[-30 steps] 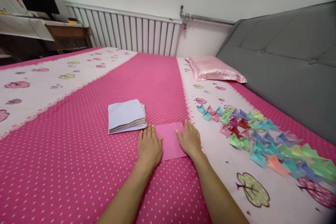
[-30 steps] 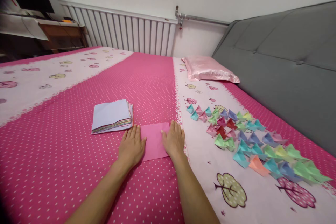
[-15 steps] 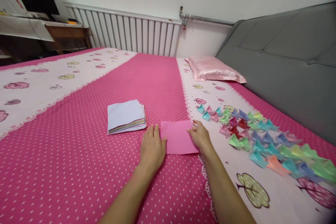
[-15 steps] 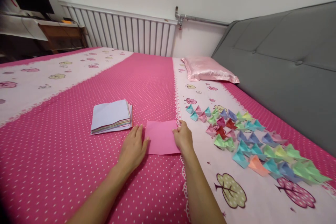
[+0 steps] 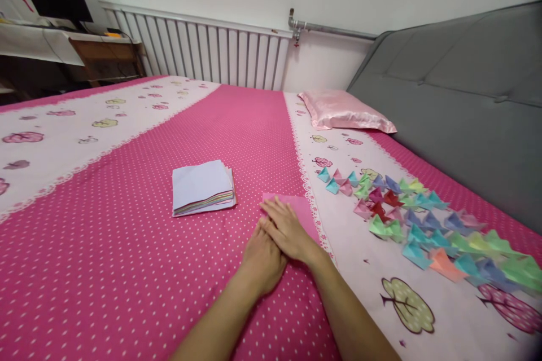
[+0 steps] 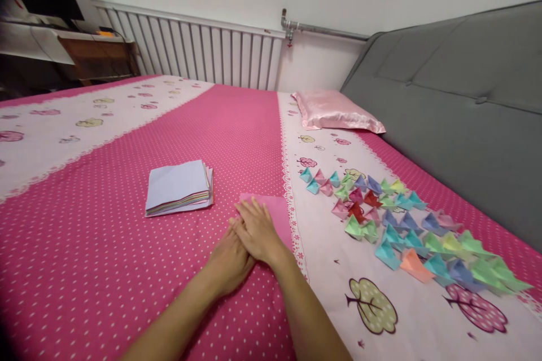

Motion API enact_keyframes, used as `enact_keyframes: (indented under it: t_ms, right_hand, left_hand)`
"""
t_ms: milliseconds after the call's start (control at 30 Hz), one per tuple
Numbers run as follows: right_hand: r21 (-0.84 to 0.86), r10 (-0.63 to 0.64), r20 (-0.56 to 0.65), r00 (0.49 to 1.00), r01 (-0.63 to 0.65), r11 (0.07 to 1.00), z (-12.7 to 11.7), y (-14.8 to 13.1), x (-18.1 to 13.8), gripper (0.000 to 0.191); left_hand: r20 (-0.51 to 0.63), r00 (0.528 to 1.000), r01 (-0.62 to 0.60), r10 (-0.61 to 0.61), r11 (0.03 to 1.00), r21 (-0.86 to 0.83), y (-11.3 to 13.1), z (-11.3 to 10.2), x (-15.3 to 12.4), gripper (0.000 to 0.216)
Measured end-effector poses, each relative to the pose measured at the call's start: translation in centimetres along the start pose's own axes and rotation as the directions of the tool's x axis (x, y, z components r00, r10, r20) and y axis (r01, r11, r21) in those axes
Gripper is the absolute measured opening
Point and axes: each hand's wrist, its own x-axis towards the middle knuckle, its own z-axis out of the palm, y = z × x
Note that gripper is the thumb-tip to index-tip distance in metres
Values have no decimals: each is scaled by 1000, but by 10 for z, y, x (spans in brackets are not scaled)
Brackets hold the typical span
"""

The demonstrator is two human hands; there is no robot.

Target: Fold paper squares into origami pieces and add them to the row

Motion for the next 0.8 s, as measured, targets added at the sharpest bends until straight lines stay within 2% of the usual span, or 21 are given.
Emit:
enact_keyframes:
  t_ms: [67,167,300,500,800]
  right_hand:
    - [-5,24,110,994,-24,1000,7,3,0,56]
    - [-10,25,142,990,-23,1000,12,9,1,56]
    - [-43,29,110,993,-24,999,14,16,4,56]
    - [-99,69,58,996,-63,993,18,24,8,58]
    - [-200,192,-8,981,-190,961,20,35,9,61]
  left_hand:
    - [5,1000,-10,10,1000,-14,-1,1,0,52]
    - [24,1000,19,-18,999,-30,-2,1,0,53]
    - [53,998,46,-43,998,-51,-1,0,-1,50]
    - [35,999,39,-37,998,-58,-2,1,0,55]
    - [135,987,91,-83,994,-56,-2,-2,0,64]
